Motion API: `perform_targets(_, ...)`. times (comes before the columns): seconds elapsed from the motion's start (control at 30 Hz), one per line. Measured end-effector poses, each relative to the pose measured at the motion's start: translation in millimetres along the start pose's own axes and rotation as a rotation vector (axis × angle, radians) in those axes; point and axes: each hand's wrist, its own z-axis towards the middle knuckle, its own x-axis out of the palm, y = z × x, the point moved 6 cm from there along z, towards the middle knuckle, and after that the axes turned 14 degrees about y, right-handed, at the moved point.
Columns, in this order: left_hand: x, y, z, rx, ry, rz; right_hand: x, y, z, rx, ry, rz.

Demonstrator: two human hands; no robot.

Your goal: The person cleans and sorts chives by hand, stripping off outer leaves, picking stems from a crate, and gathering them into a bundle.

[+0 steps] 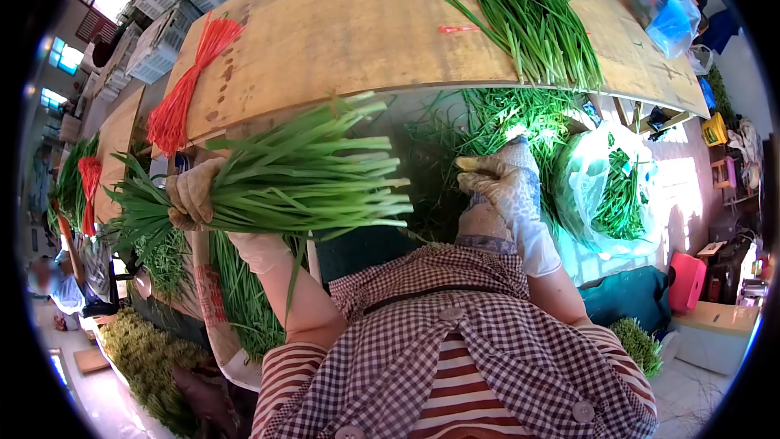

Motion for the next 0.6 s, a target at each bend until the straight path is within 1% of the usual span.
perform_targets(0.07, 8.3, 21.7, 0.1, -0.043, 0.009, -0.006, 30.8, 37.8, -4.7, -0.152, 0.243, -0.014)
perform_targets(0.1, 9.1, 30.2, 1.6, -0.085, 0.036, -0.025, 48.2, 60.9, -10.8, -0.144, 0.290, -0.013)
perform_targets(0.13, 9.9, 38.7, 3.0, -0.126, 0.064, -0.043, 61.2, 45.6, -2.0, -0.050, 0.263, -0.010)
perform_targets(0.17, 9.9, 45.1, 3.1, -0.149, 0.084, -0.055, 74.6, 57.7, -4.5, 0.021, 0.354, -0.022)
perform_targets(0.23, 11.4, 50.0, -2.6, -0.177, 0.074, -0.020, 88.3, 70.3, -8.8, 0.045, 0.451, 0.103)
perform_targets(0.3, 10.9, 47.1, -5.9, -0.183, 0.051, 0.020, 96.2, 66.4, -8.0, -0.044, 0.460, 0.378)
perform_targets(0.4, 7.9, 32.9, -6.1, -0.168, 0.029, 0.065, 66.9, 50.5, -4.0, -0.282, 0.371, -0.032)
perform_targets(0.43, 5.2, 24.1, -6.3, -0.151, 0.014, 0.080, 53.2, 53.1, -9.6, -0.208, 0.331, 0.030)
perform_targets(0.47, 2.9, 14.4, -6.0, -0.131, 0.001, 0.100, 34.3, 41.7, -4.1, -0.284, 0.274, -0.057)
perform_targets(0.5, -0.8, 3.4, -6.8, -0.117, -0.019, 0.140, 12.6, 33.8, -2.3, -0.284, 0.191, 0.018)
perform_targets(0.53, -3.0, -7.3, -10.3, -0.112, -0.055, 0.204, -20.1, 15.9, -0.1, -0.111, -0.027, -0.110)
perform_targets(0.57, -6.0, -16.8, -18.1, -0.119, -0.104, 0.286, -57.8, -19.4, 17.1, -0.183, -0.217, -0.125)
perform_targets(0.6, -8.0, -27.4, -32.4, -0.158, -0.195, 0.448, -91.2, -56.9, 33.2, -0.270, -0.333, -0.102)
